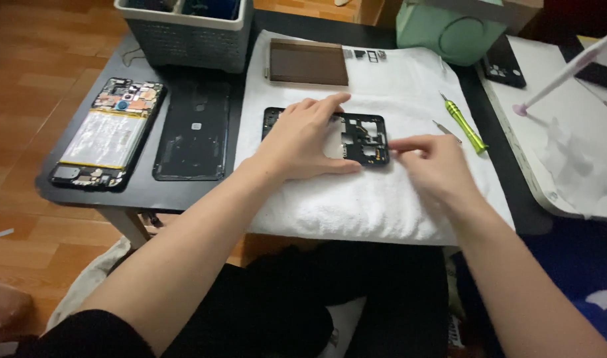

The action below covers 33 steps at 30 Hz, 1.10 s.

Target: Cleaning a smartphone frame and assembling internal electronic components during a repair process.

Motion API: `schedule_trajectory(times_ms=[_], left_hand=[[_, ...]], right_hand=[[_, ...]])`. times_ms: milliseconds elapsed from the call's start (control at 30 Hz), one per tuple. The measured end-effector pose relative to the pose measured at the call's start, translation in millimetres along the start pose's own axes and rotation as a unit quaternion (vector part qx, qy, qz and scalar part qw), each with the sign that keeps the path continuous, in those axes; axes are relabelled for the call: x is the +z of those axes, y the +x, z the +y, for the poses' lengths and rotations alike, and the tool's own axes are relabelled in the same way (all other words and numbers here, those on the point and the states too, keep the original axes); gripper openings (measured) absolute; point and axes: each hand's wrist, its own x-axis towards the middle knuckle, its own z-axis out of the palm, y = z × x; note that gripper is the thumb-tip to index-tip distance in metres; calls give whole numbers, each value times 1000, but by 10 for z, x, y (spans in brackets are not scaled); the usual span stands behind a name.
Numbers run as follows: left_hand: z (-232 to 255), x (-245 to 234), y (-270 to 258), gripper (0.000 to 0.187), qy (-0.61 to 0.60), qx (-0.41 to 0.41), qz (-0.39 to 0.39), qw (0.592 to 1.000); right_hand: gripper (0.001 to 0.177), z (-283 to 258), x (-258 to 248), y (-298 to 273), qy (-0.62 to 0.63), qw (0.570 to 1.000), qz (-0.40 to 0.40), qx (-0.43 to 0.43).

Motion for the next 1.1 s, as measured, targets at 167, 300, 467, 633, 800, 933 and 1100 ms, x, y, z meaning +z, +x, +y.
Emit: schedule_trajectory(times_ms=[167, 300, 467, 633, 800, 933, 1100], left_hand=[[-31, 51, 20, 108, 13, -5, -4, 1000], [-20, 48, 17, 109, 10, 0, -7, 1000], [8, -2, 54, 108, 23, -13, -18, 999], [26, 21, 145, 111, 43, -35, -8, 998], [286, 46, 171, 104, 169, -157, 17, 973], [367, 155, 324, 100, 210, -259, -105, 937], [259, 243, 366, 114, 288, -234, -28, 928]], right_hand=[[38, 135, 51, 143, -9, 999, 36, 8], [35, 9, 17, 61, 28, 999, 44, 13], [32, 5, 38, 122, -11, 1000, 4, -5], [26, 156, -47, 521, -19, 1000, -19, 2], [44, 523, -34, 1796, -106, 975, 12, -197], [43, -56, 38, 1912, -214, 972, -38, -85], [38, -73, 170, 2263, -241, 965, -42, -100]])
